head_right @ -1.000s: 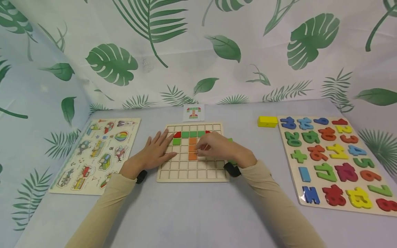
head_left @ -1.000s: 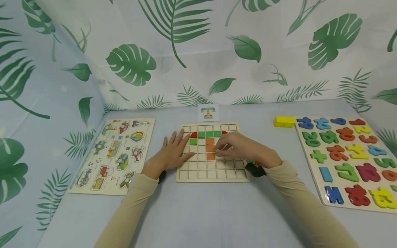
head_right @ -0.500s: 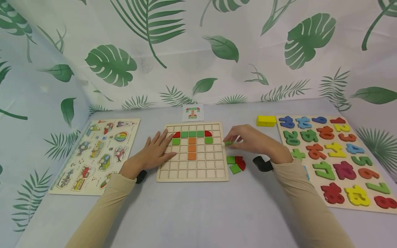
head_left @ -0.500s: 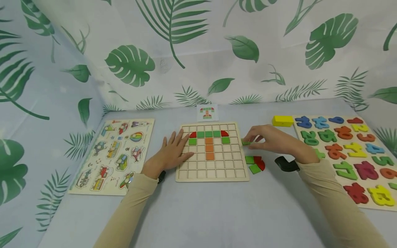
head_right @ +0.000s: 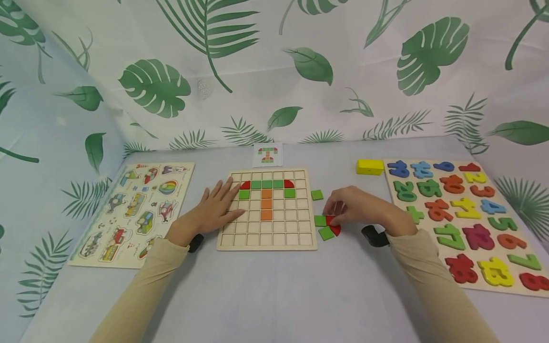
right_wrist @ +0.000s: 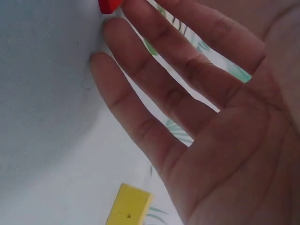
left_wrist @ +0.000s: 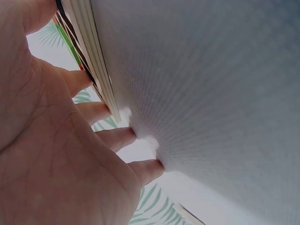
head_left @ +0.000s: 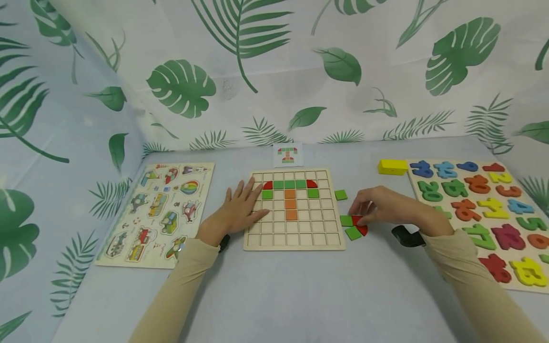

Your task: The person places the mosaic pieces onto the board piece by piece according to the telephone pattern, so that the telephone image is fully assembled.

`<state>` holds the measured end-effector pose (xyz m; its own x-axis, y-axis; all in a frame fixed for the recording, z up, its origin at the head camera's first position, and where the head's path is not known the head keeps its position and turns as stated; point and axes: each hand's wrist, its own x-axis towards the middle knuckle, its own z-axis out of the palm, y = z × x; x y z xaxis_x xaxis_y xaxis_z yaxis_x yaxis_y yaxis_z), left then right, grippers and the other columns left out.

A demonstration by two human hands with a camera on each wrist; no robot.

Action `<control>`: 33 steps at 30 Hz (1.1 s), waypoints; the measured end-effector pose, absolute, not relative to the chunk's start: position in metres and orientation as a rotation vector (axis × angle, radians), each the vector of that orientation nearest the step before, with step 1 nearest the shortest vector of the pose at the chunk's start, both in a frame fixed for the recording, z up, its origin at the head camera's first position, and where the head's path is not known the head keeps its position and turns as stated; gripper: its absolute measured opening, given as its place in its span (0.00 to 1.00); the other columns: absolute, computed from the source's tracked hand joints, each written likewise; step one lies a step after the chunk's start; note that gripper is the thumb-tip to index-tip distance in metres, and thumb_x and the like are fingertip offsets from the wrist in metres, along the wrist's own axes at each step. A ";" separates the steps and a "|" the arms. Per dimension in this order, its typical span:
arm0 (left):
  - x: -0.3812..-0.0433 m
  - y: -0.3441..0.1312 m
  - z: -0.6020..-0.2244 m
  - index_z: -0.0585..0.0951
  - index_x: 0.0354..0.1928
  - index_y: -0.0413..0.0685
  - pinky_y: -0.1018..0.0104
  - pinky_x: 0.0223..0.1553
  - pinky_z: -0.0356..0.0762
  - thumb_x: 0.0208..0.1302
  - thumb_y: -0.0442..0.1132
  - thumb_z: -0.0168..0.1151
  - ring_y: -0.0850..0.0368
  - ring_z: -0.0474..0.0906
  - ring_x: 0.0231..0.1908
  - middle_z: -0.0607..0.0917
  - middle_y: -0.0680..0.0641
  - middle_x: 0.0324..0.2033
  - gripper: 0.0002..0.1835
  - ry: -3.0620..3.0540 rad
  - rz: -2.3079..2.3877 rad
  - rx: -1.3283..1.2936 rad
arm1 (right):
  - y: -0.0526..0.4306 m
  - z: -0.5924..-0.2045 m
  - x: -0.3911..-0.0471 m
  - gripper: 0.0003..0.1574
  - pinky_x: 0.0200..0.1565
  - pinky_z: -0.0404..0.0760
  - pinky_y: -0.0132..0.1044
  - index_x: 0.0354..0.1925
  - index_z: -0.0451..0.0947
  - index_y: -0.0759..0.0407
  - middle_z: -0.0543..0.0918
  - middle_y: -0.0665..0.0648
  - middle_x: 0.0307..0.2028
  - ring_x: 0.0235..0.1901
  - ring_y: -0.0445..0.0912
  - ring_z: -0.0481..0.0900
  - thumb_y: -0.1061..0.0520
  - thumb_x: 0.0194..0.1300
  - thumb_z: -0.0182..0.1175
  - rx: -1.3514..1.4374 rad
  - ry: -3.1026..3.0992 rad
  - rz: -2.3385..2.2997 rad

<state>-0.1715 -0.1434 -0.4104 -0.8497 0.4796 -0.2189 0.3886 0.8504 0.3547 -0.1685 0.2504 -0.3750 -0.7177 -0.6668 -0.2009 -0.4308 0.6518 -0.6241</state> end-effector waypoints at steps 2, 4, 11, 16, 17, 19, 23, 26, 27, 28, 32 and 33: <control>-0.171 -0.144 -0.410 0.45 0.85 0.44 0.29 0.75 0.30 0.82 0.59 0.47 0.32 0.30 0.81 0.37 0.36 0.83 0.43 2.723 0.433 0.653 | 0.248 -0.376 -0.168 0.12 0.45 0.86 0.40 0.42 0.88 0.59 0.86 0.47 0.39 0.38 0.42 0.82 0.64 0.60 0.77 -0.859 2.458 -0.768; -0.171 -0.144 -0.409 0.45 0.85 0.44 0.29 0.75 0.30 0.82 0.59 0.47 0.32 0.30 0.81 0.37 0.36 0.83 0.43 2.719 0.439 0.653 | 0.248 -0.376 -0.169 0.11 0.44 0.86 0.39 0.41 0.87 0.60 0.85 0.47 0.38 0.37 0.42 0.82 0.64 0.60 0.77 -0.852 2.460 -0.759; -0.170 -0.143 -0.408 0.45 0.85 0.45 0.30 0.75 0.29 0.82 0.60 0.47 0.33 0.29 0.81 0.37 0.37 0.83 0.44 2.711 0.424 0.640 | 0.246 -0.377 -0.171 0.11 0.43 0.85 0.37 0.41 0.85 0.59 0.85 0.46 0.37 0.37 0.41 0.81 0.62 0.60 0.77 -0.809 2.444 -0.734; -0.171 -0.143 -0.409 0.45 0.85 0.45 0.30 0.75 0.30 0.82 0.60 0.47 0.33 0.30 0.81 0.37 0.37 0.83 0.44 2.717 0.428 0.642 | 0.245 -0.378 -0.172 0.13 0.40 0.83 0.35 0.40 0.84 0.56 0.84 0.46 0.35 0.35 0.42 0.79 0.63 0.59 0.78 -0.816 2.433 -0.734; -0.171 -0.144 -0.409 0.45 0.85 0.45 0.30 0.75 0.30 0.82 0.60 0.48 0.33 0.30 0.81 0.37 0.37 0.83 0.44 2.719 0.429 0.642 | 0.245 -0.378 -0.172 0.13 0.40 0.83 0.34 0.40 0.84 0.56 0.84 0.46 0.35 0.34 0.42 0.79 0.63 0.59 0.78 -0.808 2.434 -0.735; -0.171 -0.144 -0.409 0.45 0.85 0.44 0.29 0.75 0.30 0.82 0.59 0.48 0.33 0.30 0.81 0.38 0.37 0.83 0.44 2.721 0.432 0.642 | 0.246 -0.377 -0.172 0.14 0.39 0.83 0.34 0.39 0.83 0.56 0.83 0.47 0.34 0.33 0.42 0.79 0.64 0.58 0.78 -0.792 2.435 -0.741; -0.172 -0.144 -0.409 0.46 0.85 0.44 0.29 0.75 0.31 0.82 0.59 0.48 0.33 0.30 0.81 0.38 0.37 0.83 0.44 2.725 0.431 0.643 | 0.247 -0.376 -0.172 0.16 0.37 0.82 0.34 0.35 0.80 0.55 0.82 0.47 0.31 0.32 0.43 0.78 0.65 0.57 0.79 -0.760 2.436 -0.761; -0.172 -0.144 -0.410 0.46 0.85 0.45 0.29 0.75 0.31 0.82 0.59 0.48 0.32 0.30 0.81 0.38 0.37 0.83 0.44 2.726 0.430 0.650 | 0.248 -0.376 -0.171 0.16 0.36 0.82 0.34 0.32 0.79 0.54 0.82 0.47 0.30 0.32 0.43 0.79 0.65 0.56 0.79 -0.769 2.435 -0.768; -0.172 -0.144 -0.410 0.46 0.85 0.45 0.29 0.75 0.31 0.82 0.59 0.48 0.32 0.30 0.81 0.38 0.37 0.83 0.44 2.726 0.429 0.651 | 0.248 -0.376 -0.171 0.16 0.37 0.82 0.34 0.31 0.79 0.54 0.83 0.46 0.31 0.32 0.43 0.79 0.65 0.57 0.79 -0.777 2.436 -0.766; -0.172 -0.144 -0.410 0.46 0.85 0.45 0.29 0.75 0.31 0.82 0.59 0.48 0.32 0.30 0.81 0.38 0.37 0.83 0.44 2.726 0.428 0.653 | 0.248 -0.375 -0.171 0.15 0.37 0.83 0.33 0.31 0.80 0.53 0.83 0.46 0.31 0.33 0.43 0.79 0.65 0.57 0.79 -0.783 2.435 -0.763; -0.172 -0.144 -0.410 0.46 0.85 0.45 0.29 0.75 0.30 0.82 0.60 0.48 0.32 0.30 0.81 0.37 0.37 0.83 0.44 2.723 0.429 0.647 | 0.248 -0.373 -0.171 0.11 0.41 0.84 0.34 0.35 0.86 0.54 0.86 0.46 0.34 0.35 0.42 0.81 0.67 0.58 0.77 -0.793 2.430 -0.752; -0.172 -0.144 -0.410 0.46 0.85 0.45 0.29 0.75 0.30 0.82 0.60 0.48 0.32 0.30 0.81 0.37 0.37 0.83 0.44 2.722 0.429 0.645 | 0.248 -0.373 -0.171 0.10 0.42 0.85 0.34 0.37 0.87 0.55 0.86 0.46 0.35 0.35 0.42 0.81 0.67 0.59 0.76 -0.796 2.432 -0.748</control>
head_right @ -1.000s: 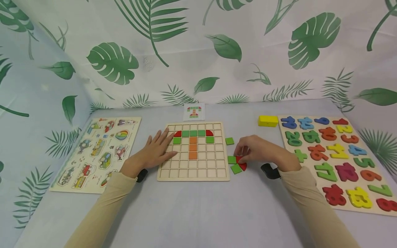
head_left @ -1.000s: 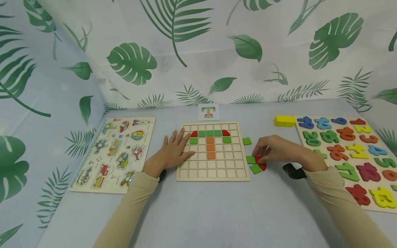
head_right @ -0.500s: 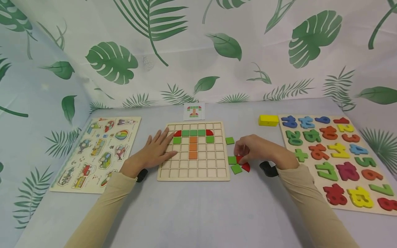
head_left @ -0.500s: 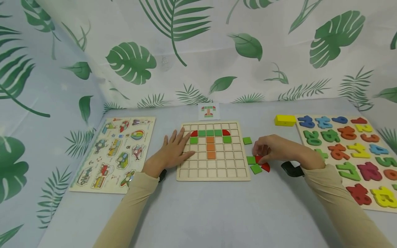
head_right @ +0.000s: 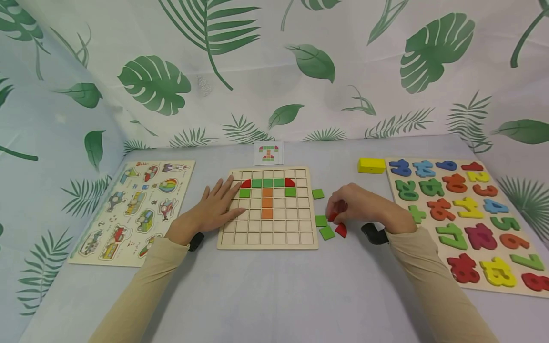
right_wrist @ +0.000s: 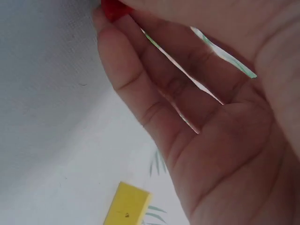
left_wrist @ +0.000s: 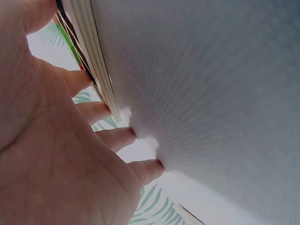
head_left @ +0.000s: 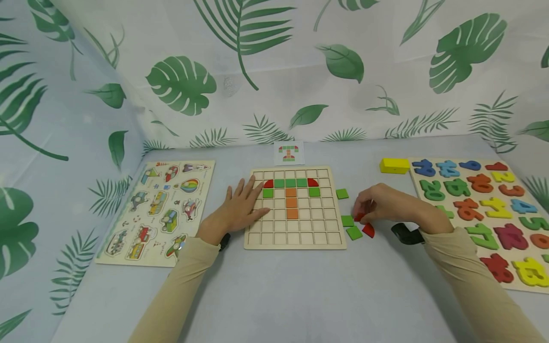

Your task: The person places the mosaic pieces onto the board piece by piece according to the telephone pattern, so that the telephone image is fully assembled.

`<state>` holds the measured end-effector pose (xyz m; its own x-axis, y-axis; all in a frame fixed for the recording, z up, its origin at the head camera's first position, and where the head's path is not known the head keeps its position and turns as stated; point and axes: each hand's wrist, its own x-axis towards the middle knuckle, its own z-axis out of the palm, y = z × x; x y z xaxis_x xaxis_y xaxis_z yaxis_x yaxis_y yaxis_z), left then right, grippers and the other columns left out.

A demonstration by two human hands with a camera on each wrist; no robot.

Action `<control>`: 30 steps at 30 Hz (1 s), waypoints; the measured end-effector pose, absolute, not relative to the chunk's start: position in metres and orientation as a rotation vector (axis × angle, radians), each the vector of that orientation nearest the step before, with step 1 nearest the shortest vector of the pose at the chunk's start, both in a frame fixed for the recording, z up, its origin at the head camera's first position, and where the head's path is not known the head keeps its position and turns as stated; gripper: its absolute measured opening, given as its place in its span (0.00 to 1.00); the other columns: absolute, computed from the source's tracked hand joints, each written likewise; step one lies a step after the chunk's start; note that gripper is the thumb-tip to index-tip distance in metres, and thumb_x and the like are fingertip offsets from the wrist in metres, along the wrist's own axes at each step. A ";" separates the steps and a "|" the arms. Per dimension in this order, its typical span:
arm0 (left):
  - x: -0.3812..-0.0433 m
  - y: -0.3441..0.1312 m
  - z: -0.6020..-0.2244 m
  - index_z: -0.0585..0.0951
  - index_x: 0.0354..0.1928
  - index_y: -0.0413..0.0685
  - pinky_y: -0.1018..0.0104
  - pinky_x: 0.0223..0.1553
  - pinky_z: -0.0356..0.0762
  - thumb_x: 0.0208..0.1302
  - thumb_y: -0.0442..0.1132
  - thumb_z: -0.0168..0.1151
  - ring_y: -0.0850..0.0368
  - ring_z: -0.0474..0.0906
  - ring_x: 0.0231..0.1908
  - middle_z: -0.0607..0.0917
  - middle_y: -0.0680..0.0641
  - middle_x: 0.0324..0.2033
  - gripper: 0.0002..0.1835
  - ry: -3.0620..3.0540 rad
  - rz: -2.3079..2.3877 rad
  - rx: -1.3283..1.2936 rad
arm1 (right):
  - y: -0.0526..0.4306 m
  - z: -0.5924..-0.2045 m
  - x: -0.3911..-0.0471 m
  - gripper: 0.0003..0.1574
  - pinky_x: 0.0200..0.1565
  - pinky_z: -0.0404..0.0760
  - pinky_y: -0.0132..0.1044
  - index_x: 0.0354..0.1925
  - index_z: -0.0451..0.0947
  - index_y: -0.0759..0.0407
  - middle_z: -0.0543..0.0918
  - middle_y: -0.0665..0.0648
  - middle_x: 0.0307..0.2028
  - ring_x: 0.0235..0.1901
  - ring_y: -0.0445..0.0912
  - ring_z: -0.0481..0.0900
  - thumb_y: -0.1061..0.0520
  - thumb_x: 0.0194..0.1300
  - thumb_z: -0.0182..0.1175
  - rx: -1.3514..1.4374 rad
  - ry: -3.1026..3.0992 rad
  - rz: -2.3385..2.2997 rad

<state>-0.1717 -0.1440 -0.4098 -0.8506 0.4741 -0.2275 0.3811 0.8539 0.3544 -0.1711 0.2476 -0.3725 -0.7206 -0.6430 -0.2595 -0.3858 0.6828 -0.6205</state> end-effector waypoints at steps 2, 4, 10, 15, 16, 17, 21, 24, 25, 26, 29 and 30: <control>-0.172 -0.144 -0.410 0.45 0.85 0.45 0.29 0.75 0.30 0.82 0.60 0.48 0.33 0.30 0.81 0.37 0.37 0.83 0.44 2.721 0.430 0.640 | 0.247 -0.372 -0.172 0.11 0.44 0.86 0.36 0.40 0.89 0.58 0.87 0.47 0.38 0.37 0.42 0.82 0.69 0.60 0.75 -0.824 2.439 -0.746; -0.172 -0.144 -0.410 0.45 0.85 0.45 0.30 0.75 0.30 0.82 0.60 0.48 0.33 0.30 0.81 0.37 0.37 0.83 0.44 2.719 0.427 0.637 | 0.246 -0.370 -0.173 0.13 0.46 0.87 0.39 0.43 0.90 0.60 0.87 0.48 0.39 0.39 0.43 0.84 0.71 0.60 0.73 -0.859 2.453 -0.748; -0.172 -0.145 -0.411 0.45 0.85 0.46 0.30 0.75 0.30 0.82 0.61 0.47 0.33 0.30 0.81 0.37 0.38 0.83 0.44 2.720 0.424 0.637 | 0.237 -0.366 -0.174 0.14 0.47 0.87 0.41 0.45 0.90 0.62 0.83 0.47 0.38 0.41 0.44 0.84 0.72 0.62 0.72 -0.940 2.496 -0.739; -0.172 -0.145 -0.412 0.45 0.85 0.46 0.30 0.76 0.30 0.82 0.61 0.47 0.34 0.30 0.81 0.37 0.38 0.83 0.44 2.716 0.430 0.635 | 0.224 -0.362 -0.174 0.08 0.46 0.86 0.40 0.40 0.88 0.57 0.82 0.45 0.35 0.38 0.42 0.82 0.68 0.64 0.72 -0.973 2.518 -0.757; -0.172 -0.145 -0.412 0.45 0.85 0.46 0.30 0.76 0.30 0.82 0.61 0.47 0.34 0.30 0.81 0.37 0.38 0.83 0.44 2.717 0.431 0.635 | 0.220 -0.361 -0.174 0.08 0.45 0.86 0.40 0.38 0.87 0.56 0.82 0.45 0.34 0.37 0.41 0.81 0.68 0.64 0.72 -0.976 2.522 -0.769; -0.172 -0.145 -0.411 0.45 0.85 0.46 0.31 0.76 0.30 0.82 0.61 0.47 0.34 0.30 0.81 0.37 0.38 0.83 0.44 2.716 0.435 0.635 | 0.217 -0.360 -0.174 0.08 0.45 0.85 0.41 0.37 0.86 0.56 0.83 0.45 0.34 0.36 0.41 0.81 0.68 0.64 0.72 -0.982 2.526 -0.780; -0.171 -0.145 -0.412 0.45 0.85 0.47 0.30 0.76 0.30 0.82 0.60 0.47 0.33 0.30 0.81 0.37 0.38 0.83 0.44 2.718 0.437 0.637 | 0.203 -0.358 -0.175 0.11 0.44 0.85 0.42 0.34 0.82 0.57 0.84 0.47 0.34 0.36 0.42 0.82 0.69 0.63 0.72 -1.008 2.547 -0.833; -0.171 -0.145 -0.411 0.45 0.85 0.46 0.30 0.75 0.30 0.81 0.61 0.48 0.34 0.30 0.81 0.37 0.38 0.83 0.44 2.719 0.433 0.635 | 0.195 -0.359 -0.176 0.10 0.44 0.86 0.42 0.37 0.84 0.59 0.86 0.50 0.36 0.37 0.43 0.84 0.71 0.62 0.73 -1.067 2.553 -0.870; -0.171 -0.145 -0.411 0.45 0.85 0.46 0.30 0.75 0.30 0.81 0.60 0.48 0.34 0.30 0.81 0.37 0.38 0.83 0.44 2.718 0.432 0.634 | 0.192 -0.359 -0.176 0.10 0.44 0.87 0.41 0.38 0.85 0.61 0.86 0.51 0.37 0.38 0.44 0.85 0.71 0.61 0.73 -1.085 2.552 -0.880; -0.171 -0.144 -0.411 0.45 0.85 0.46 0.30 0.75 0.30 0.81 0.61 0.48 0.34 0.30 0.81 0.37 0.38 0.83 0.44 2.718 0.432 0.633 | 0.190 -0.359 -0.177 0.10 0.45 0.87 0.41 0.40 0.87 0.62 0.86 0.52 0.39 0.38 0.44 0.86 0.72 0.61 0.73 -1.101 2.552 -0.888; -0.171 -0.143 -0.410 0.45 0.85 0.46 0.30 0.76 0.30 0.81 0.60 0.48 0.34 0.30 0.81 0.37 0.38 0.83 0.44 2.720 0.434 0.633 | 0.185 -0.360 -0.177 0.12 0.45 0.87 0.40 0.43 0.89 0.63 0.86 0.52 0.40 0.40 0.45 0.86 0.72 0.60 0.74 -1.132 2.554 -0.901; -0.171 -0.143 -0.410 0.45 0.85 0.46 0.30 0.76 0.30 0.81 0.60 0.48 0.34 0.30 0.81 0.38 0.38 0.83 0.44 2.722 0.436 0.634 | 0.184 -0.360 -0.177 0.12 0.45 0.87 0.40 0.43 0.90 0.63 0.86 0.51 0.39 0.40 0.45 0.86 0.71 0.60 0.74 -1.138 2.555 -0.904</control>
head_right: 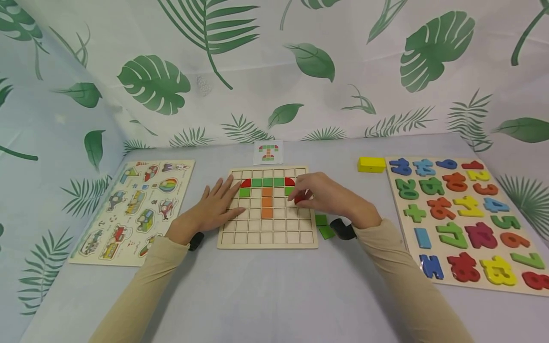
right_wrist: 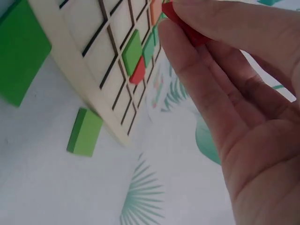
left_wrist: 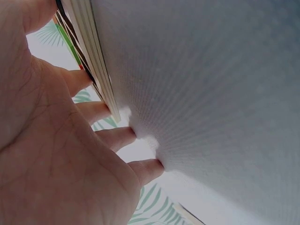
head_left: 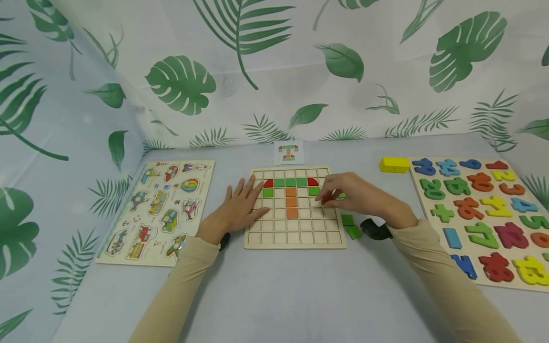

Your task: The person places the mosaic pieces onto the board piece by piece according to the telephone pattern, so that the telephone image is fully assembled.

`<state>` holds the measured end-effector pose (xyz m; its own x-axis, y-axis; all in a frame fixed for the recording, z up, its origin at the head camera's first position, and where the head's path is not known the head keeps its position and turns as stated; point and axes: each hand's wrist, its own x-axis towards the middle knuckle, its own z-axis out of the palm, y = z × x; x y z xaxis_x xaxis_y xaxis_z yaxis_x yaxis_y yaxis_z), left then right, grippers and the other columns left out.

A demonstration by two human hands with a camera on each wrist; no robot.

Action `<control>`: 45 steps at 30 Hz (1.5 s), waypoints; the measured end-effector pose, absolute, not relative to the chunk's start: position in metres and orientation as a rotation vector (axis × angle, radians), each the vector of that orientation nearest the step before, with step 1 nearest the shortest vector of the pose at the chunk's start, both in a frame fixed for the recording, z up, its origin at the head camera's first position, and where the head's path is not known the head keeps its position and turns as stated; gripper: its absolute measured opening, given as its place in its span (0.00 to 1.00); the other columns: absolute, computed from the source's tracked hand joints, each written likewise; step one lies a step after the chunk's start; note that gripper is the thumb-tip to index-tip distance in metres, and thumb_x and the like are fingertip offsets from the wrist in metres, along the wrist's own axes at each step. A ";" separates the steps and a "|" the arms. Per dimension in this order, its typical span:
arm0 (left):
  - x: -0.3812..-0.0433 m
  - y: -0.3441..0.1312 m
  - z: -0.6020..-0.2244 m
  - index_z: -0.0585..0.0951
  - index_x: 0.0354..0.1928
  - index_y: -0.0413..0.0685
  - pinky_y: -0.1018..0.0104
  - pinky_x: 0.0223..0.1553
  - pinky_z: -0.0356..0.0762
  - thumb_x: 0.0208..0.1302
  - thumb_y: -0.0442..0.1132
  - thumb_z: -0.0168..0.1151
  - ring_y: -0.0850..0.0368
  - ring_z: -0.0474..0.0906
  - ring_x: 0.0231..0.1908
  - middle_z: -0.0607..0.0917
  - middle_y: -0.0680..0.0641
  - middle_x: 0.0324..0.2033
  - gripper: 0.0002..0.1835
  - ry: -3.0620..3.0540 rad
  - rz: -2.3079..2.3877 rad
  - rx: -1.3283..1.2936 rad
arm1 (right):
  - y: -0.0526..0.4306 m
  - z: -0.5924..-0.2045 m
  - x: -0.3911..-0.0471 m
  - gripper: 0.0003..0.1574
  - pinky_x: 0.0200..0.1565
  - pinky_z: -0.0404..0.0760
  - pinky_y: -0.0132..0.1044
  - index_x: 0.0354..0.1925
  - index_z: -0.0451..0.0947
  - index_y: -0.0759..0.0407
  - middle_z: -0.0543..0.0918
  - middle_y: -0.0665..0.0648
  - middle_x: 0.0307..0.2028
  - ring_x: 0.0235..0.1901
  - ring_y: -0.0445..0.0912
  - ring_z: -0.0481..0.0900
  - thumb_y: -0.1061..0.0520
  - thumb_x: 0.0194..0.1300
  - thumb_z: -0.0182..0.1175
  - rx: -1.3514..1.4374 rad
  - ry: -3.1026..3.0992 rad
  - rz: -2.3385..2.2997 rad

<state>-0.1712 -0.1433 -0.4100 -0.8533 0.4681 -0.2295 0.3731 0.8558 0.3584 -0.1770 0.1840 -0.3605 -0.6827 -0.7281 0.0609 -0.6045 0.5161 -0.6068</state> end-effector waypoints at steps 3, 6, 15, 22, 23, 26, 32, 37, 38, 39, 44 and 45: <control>-0.171 -0.143 -0.410 0.45 0.85 0.46 0.30 0.75 0.30 0.81 0.60 0.48 0.33 0.30 0.81 0.38 0.38 0.83 0.44 2.724 0.432 0.637 | 0.181 -0.362 -0.177 0.12 0.43 0.86 0.40 0.42 0.91 0.62 0.85 0.49 0.37 0.38 0.43 0.83 0.71 0.59 0.75 -1.146 2.568 -0.892; -0.171 -0.143 -0.410 0.45 0.85 0.46 0.30 0.75 0.30 0.82 0.60 0.48 0.33 0.30 0.81 0.38 0.38 0.83 0.44 2.722 0.429 0.637 | 0.178 -0.363 -0.177 0.11 0.41 0.85 0.40 0.39 0.92 0.60 0.85 0.48 0.35 0.35 0.42 0.81 0.71 0.58 0.76 -1.147 2.573 -0.887; -0.171 -0.144 -0.411 0.45 0.85 0.45 0.30 0.75 0.30 0.82 0.60 0.48 0.33 0.30 0.81 0.38 0.37 0.83 0.44 2.719 0.435 0.636 | 0.177 -0.369 -0.177 0.12 0.43 0.87 0.37 0.42 0.90 0.64 0.84 0.49 0.35 0.37 0.44 0.86 0.71 0.59 0.75 -1.142 2.535 -0.950; -0.171 -0.146 -0.412 0.45 0.85 0.45 0.30 0.75 0.30 0.82 0.60 0.48 0.33 0.30 0.81 0.37 0.38 0.83 0.44 2.716 0.439 0.636 | 0.176 -0.371 -0.179 0.11 0.43 0.87 0.36 0.43 0.91 0.66 0.80 0.51 0.35 0.39 0.46 0.84 0.71 0.60 0.74 -1.197 2.517 -0.942; -0.171 -0.146 -0.412 0.45 0.85 0.45 0.30 0.75 0.30 0.82 0.60 0.48 0.33 0.30 0.81 0.37 0.38 0.83 0.44 2.717 0.443 0.636 | 0.175 -0.371 -0.179 0.10 0.44 0.87 0.35 0.42 0.91 0.66 0.80 0.51 0.35 0.39 0.46 0.83 0.71 0.60 0.74 -1.197 2.510 -0.947; -0.171 -0.146 -0.413 0.46 0.85 0.45 0.29 0.75 0.30 0.82 0.59 0.48 0.32 0.31 0.81 0.38 0.37 0.83 0.43 2.721 0.455 0.640 | 0.174 -0.372 -0.179 0.08 0.43 0.87 0.35 0.40 0.90 0.64 0.80 0.50 0.34 0.38 0.45 0.83 0.71 0.61 0.73 -1.176 2.503 -0.954; -0.172 -0.146 -0.413 0.46 0.85 0.44 0.29 0.75 0.30 0.82 0.59 0.49 0.32 0.31 0.81 0.38 0.37 0.83 0.44 2.726 0.461 0.642 | 0.168 -0.374 -0.180 0.06 0.43 0.86 0.39 0.37 0.88 0.61 0.83 0.48 0.35 0.36 0.42 0.84 0.69 0.62 0.74 -1.163 2.535 -0.937; -0.172 -0.146 -0.414 0.46 0.85 0.45 0.29 0.75 0.30 0.82 0.59 0.49 0.32 0.30 0.81 0.38 0.37 0.83 0.44 2.724 0.461 0.641 | 0.161 -0.376 -0.180 0.07 0.42 0.87 0.39 0.35 0.87 0.61 0.86 0.49 0.34 0.35 0.42 0.85 0.70 0.61 0.74 -1.164 2.531 -0.966; -0.172 -0.146 -0.414 0.46 0.85 0.45 0.30 0.75 0.29 0.81 0.59 0.49 0.32 0.30 0.81 0.38 0.37 0.83 0.44 2.724 0.464 0.641 | 0.160 -0.377 -0.181 0.07 0.42 0.87 0.39 0.35 0.87 0.61 0.86 0.49 0.34 0.35 0.43 0.86 0.70 0.60 0.74 -1.156 2.519 -0.981; -0.172 -0.146 -0.414 0.46 0.85 0.46 0.30 0.75 0.29 0.81 0.60 0.48 0.33 0.30 0.81 0.38 0.38 0.83 0.44 2.724 0.464 0.641 | 0.159 -0.378 -0.181 0.07 0.42 0.87 0.38 0.35 0.87 0.62 0.87 0.50 0.34 0.35 0.43 0.86 0.70 0.60 0.74 -1.150 2.504 -0.998; -0.173 -0.144 -0.412 0.46 0.85 0.45 0.30 0.75 0.29 0.81 0.60 0.48 0.33 0.30 0.81 0.38 0.37 0.83 0.44 2.723 0.469 0.648 | 0.154 -0.382 -0.181 0.07 0.43 0.87 0.38 0.39 0.89 0.64 0.89 0.52 0.37 0.37 0.44 0.87 0.70 0.61 0.74 -1.141 2.455 -1.028; -0.173 -0.144 -0.412 0.46 0.85 0.45 0.30 0.75 0.29 0.82 0.60 0.48 0.32 0.30 0.81 0.38 0.37 0.83 0.44 2.723 0.468 0.651 | 0.153 -0.382 -0.181 0.08 0.43 0.87 0.38 0.39 0.89 0.64 0.89 0.53 0.37 0.37 0.44 0.87 0.70 0.61 0.73 -1.142 2.456 -1.022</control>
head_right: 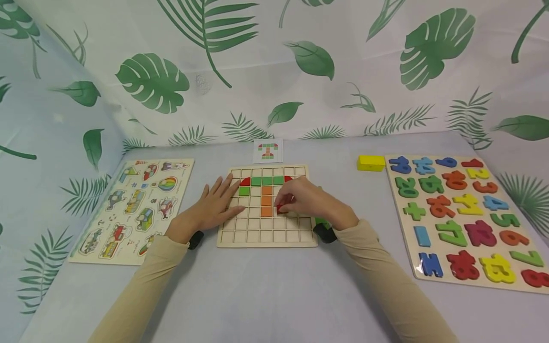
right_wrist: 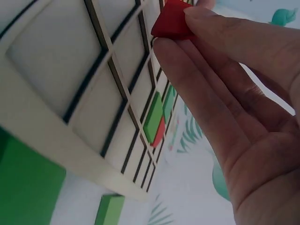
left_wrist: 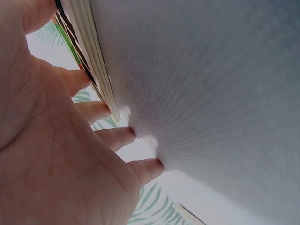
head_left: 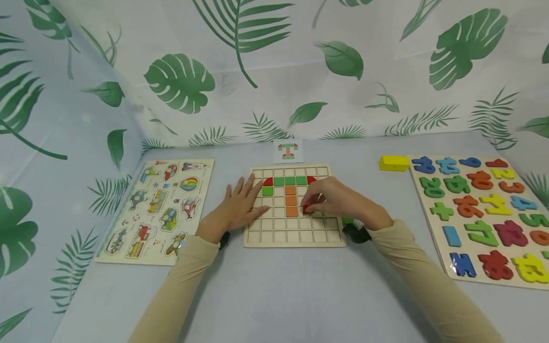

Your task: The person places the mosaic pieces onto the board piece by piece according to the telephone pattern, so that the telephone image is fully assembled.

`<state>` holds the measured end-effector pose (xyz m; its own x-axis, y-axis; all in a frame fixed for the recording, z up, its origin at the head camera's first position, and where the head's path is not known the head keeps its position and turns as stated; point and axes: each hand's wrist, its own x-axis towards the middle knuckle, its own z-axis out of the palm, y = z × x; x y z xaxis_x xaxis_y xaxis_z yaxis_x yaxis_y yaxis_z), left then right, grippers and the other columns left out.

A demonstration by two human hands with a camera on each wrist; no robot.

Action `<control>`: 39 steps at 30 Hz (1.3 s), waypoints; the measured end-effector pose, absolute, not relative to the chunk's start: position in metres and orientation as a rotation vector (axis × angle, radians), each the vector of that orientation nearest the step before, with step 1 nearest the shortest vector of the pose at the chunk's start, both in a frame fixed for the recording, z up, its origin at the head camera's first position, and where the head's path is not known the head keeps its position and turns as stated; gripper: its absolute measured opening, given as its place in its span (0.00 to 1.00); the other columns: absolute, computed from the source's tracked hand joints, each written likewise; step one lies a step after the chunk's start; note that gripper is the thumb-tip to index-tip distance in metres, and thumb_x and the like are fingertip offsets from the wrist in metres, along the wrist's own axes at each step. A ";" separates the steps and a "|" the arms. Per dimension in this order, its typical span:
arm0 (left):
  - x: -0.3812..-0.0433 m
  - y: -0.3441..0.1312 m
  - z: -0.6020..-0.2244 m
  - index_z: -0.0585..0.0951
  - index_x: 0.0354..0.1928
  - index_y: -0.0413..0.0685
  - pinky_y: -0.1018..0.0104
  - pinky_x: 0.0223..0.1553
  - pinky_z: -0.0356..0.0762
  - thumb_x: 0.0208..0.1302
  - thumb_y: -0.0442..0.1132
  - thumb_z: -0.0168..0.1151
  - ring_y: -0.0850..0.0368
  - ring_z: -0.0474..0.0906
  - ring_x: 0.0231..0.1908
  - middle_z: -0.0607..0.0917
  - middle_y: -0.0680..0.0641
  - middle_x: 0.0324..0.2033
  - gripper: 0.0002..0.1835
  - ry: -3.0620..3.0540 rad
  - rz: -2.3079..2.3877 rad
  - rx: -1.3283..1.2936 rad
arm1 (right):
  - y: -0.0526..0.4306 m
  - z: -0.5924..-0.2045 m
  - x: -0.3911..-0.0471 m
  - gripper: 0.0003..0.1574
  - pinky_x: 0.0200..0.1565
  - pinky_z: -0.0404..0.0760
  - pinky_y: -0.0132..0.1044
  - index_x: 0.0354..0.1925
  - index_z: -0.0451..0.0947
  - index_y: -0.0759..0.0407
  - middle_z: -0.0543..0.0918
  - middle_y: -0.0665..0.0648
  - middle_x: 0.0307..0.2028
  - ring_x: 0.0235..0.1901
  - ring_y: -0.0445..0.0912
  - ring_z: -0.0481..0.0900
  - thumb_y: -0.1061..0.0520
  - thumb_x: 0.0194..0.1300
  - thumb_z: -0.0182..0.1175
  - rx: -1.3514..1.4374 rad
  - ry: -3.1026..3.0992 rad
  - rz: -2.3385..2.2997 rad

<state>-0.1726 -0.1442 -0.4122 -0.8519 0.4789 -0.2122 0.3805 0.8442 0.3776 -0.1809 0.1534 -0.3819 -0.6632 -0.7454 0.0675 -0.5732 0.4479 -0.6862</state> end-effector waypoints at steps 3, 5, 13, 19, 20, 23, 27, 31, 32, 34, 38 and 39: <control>-0.173 -0.145 -0.412 0.46 0.85 0.45 0.29 0.75 0.29 0.82 0.59 0.48 0.32 0.31 0.81 0.38 0.37 0.83 0.44 2.721 0.470 0.652 | 0.150 -0.384 -0.181 0.08 0.43 0.88 0.38 0.40 0.90 0.65 0.90 0.54 0.38 0.37 0.45 0.88 0.71 0.61 0.73 -1.161 2.457 -1.018; -0.172 -0.145 -0.411 0.46 0.85 0.45 0.29 0.75 0.29 0.82 0.59 0.49 0.32 0.31 0.81 0.38 0.37 0.83 0.44 2.721 0.471 0.653 | 0.148 -0.386 -0.182 0.07 0.42 0.88 0.38 0.40 0.90 0.65 0.90 0.55 0.37 0.36 0.45 0.88 0.71 0.61 0.73 -1.168 2.461 -1.015; -0.172 -0.144 -0.410 0.46 0.85 0.44 0.29 0.75 0.30 0.81 0.59 0.49 0.32 0.30 0.81 0.38 0.37 0.83 0.44 2.720 0.463 0.653 | 0.142 -0.389 -0.181 0.07 0.42 0.87 0.38 0.40 0.92 0.65 0.91 0.54 0.37 0.37 0.45 0.88 0.70 0.62 0.74 -1.145 2.530 -0.966; -0.172 -0.145 -0.410 0.46 0.85 0.43 0.29 0.75 0.30 0.81 0.58 0.49 0.31 0.31 0.81 0.39 0.36 0.83 0.44 2.718 0.470 0.658 | 0.140 -0.385 -0.179 0.08 0.41 0.87 0.38 0.40 0.92 0.67 0.91 0.56 0.37 0.39 0.48 0.88 0.71 0.61 0.73 -1.113 2.556 -0.922; -0.172 -0.145 -0.409 0.46 0.85 0.43 0.29 0.75 0.30 0.82 0.58 0.49 0.31 0.31 0.81 0.39 0.36 0.83 0.44 2.717 0.471 0.661 | 0.139 -0.384 -0.178 0.08 0.41 0.87 0.38 0.41 0.92 0.67 0.91 0.57 0.37 0.39 0.48 0.88 0.71 0.61 0.73 -1.112 2.559 -0.917; -0.172 -0.144 -0.409 0.46 0.85 0.43 0.29 0.75 0.30 0.82 0.58 0.49 0.31 0.31 0.81 0.39 0.36 0.83 0.44 2.718 0.469 0.660 | 0.138 -0.384 -0.178 0.08 0.41 0.87 0.38 0.41 0.91 0.68 0.91 0.58 0.37 0.39 0.49 0.88 0.71 0.61 0.73 -1.117 2.567 -0.907; -0.172 -0.145 -0.408 0.45 0.85 0.43 0.29 0.75 0.31 0.82 0.58 0.49 0.31 0.31 0.81 0.38 0.36 0.83 0.44 2.719 0.459 0.652 | 0.136 -0.385 -0.177 0.07 0.40 0.86 0.39 0.39 0.91 0.68 0.91 0.59 0.36 0.38 0.49 0.88 0.72 0.61 0.72 -1.138 2.587 -0.891; -0.172 -0.145 -0.408 0.45 0.85 0.44 0.29 0.75 0.30 0.82 0.58 0.49 0.32 0.31 0.81 0.38 0.36 0.83 0.44 2.718 0.457 0.647 | 0.134 -0.385 -0.177 0.06 0.40 0.86 0.38 0.36 0.91 0.67 0.90 0.58 0.35 0.36 0.48 0.87 0.73 0.61 0.71 -1.128 2.611 -0.864; -0.172 -0.144 -0.409 0.45 0.85 0.44 0.29 0.75 0.30 0.82 0.58 0.49 0.32 0.31 0.81 0.38 0.36 0.83 0.44 2.717 0.459 0.647 | 0.134 -0.385 -0.176 0.06 0.40 0.86 0.38 0.35 0.91 0.67 0.90 0.58 0.35 0.36 0.48 0.87 0.73 0.61 0.72 -1.117 2.614 -0.860; -0.172 -0.144 -0.408 0.45 0.85 0.44 0.29 0.75 0.30 0.82 0.59 0.49 0.32 0.31 0.81 0.38 0.37 0.83 0.44 2.715 0.455 0.641 | 0.133 -0.385 -0.176 0.06 0.40 0.86 0.38 0.36 0.91 0.67 0.90 0.58 0.34 0.36 0.47 0.87 0.73 0.60 0.72 -1.097 2.610 -0.859; -0.172 -0.144 -0.408 0.45 0.85 0.45 0.30 0.75 0.30 0.82 0.59 0.48 0.33 0.30 0.81 0.37 0.37 0.83 0.44 2.715 0.441 0.637 | 0.133 -0.384 -0.175 0.06 0.40 0.86 0.37 0.36 0.91 0.67 0.89 0.58 0.35 0.36 0.47 0.87 0.73 0.60 0.72 -1.068 2.597 -0.859; -0.172 -0.144 -0.408 0.45 0.85 0.45 0.30 0.75 0.30 0.82 0.59 0.48 0.33 0.30 0.81 0.37 0.37 0.83 0.44 2.715 0.436 0.635 | 0.133 -0.384 -0.175 0.05 0.40 0.86 0.37 0.36 0.91 0.67 0.89 0.58 0.35 0.36 0.46 0.87 0.73 0.61 0.72 -1.064 2.594 -0.854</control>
<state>-0.1719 -0.1442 -0.4082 -0.8506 0.4707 -0.2344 0.3735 0.8546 0.3606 -0.1755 0.1326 -0.3843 -0.7175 -0.6961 0.0242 -0.5744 0.5716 -0.5859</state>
